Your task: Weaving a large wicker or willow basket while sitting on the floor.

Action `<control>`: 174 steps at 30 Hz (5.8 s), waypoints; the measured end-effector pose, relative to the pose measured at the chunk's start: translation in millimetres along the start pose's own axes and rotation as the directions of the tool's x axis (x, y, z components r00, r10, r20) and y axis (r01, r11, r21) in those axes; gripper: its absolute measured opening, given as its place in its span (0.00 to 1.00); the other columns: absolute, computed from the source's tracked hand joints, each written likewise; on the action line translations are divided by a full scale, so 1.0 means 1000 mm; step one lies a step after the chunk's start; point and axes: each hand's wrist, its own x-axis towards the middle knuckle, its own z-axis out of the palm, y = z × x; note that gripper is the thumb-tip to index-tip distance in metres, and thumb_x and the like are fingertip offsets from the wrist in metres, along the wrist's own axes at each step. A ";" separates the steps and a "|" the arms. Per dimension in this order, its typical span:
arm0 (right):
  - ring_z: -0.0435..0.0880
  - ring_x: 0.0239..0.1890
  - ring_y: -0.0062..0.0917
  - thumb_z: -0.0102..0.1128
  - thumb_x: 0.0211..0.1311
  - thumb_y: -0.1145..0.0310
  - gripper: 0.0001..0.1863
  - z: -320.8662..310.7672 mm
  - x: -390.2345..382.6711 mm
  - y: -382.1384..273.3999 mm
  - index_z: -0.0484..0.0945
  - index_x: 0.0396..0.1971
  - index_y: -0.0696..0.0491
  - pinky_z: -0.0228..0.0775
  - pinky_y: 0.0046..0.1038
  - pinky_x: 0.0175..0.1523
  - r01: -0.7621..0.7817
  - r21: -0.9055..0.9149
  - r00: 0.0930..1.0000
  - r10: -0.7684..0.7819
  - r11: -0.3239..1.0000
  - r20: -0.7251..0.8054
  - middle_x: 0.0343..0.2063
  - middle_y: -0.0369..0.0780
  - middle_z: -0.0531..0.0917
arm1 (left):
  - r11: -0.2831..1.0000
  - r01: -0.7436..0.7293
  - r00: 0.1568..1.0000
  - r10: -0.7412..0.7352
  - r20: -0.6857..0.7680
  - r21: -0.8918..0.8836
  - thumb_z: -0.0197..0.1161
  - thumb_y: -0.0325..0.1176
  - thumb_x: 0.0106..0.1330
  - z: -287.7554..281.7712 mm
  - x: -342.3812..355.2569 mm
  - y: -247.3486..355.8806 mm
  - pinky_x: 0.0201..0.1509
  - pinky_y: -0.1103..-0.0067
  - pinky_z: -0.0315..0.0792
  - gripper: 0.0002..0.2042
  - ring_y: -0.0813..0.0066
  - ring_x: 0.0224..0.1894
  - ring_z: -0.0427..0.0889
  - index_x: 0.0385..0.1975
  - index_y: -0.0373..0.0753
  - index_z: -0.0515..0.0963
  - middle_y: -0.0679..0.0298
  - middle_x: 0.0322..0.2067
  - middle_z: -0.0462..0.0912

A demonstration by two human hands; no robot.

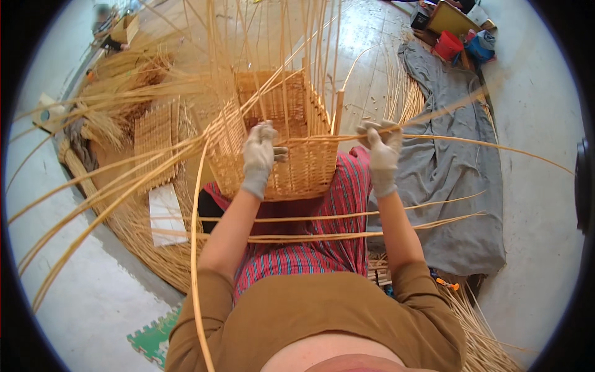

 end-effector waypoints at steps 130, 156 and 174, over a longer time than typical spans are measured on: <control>0.89 0.42 0.34 0.62 0.70 0.79 0.07 0.004 -0.042 -0.009 0.74 0.42 0.55 0.89 0.34 0.47 -0.095 0.214 0.982 0.056 0.972 0.181 0.41 0.48 0.87 | 0.391 -0.438 0.791 0.595 0.140 0.809 0.66 0.27 0.68 -0.134 -0.011 -0.025 0.62 0.71 0.76 0.27 0.62 0.62 0.79 0.67 0.44 0.69 0.57 0.60 0.80; 0.90 0.41 0.28 0.65 0.69 0.75 0.07 0.053 0.008 0.033 0.76 0.42 0.56 0.85 0.27 0.46 0.108 -0.224 0.885 0.009 0.969 0.465 0.39 0.46 0.89 | 0.801 -0.090 0.974 -0.054 0.222 0.592 0.67 0.42 0.73 -0.071 0.009 0.010 0.17 0.80 0.74 0.12 0.78 0.17 0.81 0.44 0.39 0.81 0.65 0.32 0.86; 0.79 0.27 0.25 0.43 0.83 0.67 0.06 0.050 -0.057 0.079 0.66 0.51 0.51 0.81 0.36 0.44 0.036 0.332 0.990 -0.078 0.943 0.115 0.25 0.39 0.77 | 0.943 0.017 0.991 -0.060 0.118 0.333 0.75 0.52 0.62 -0.065 0.025 0.000 0.27 0.70 0.87 0.22 0.70 0.22 0.86 0.33 0.37 0.79 0.62 0.22 0.83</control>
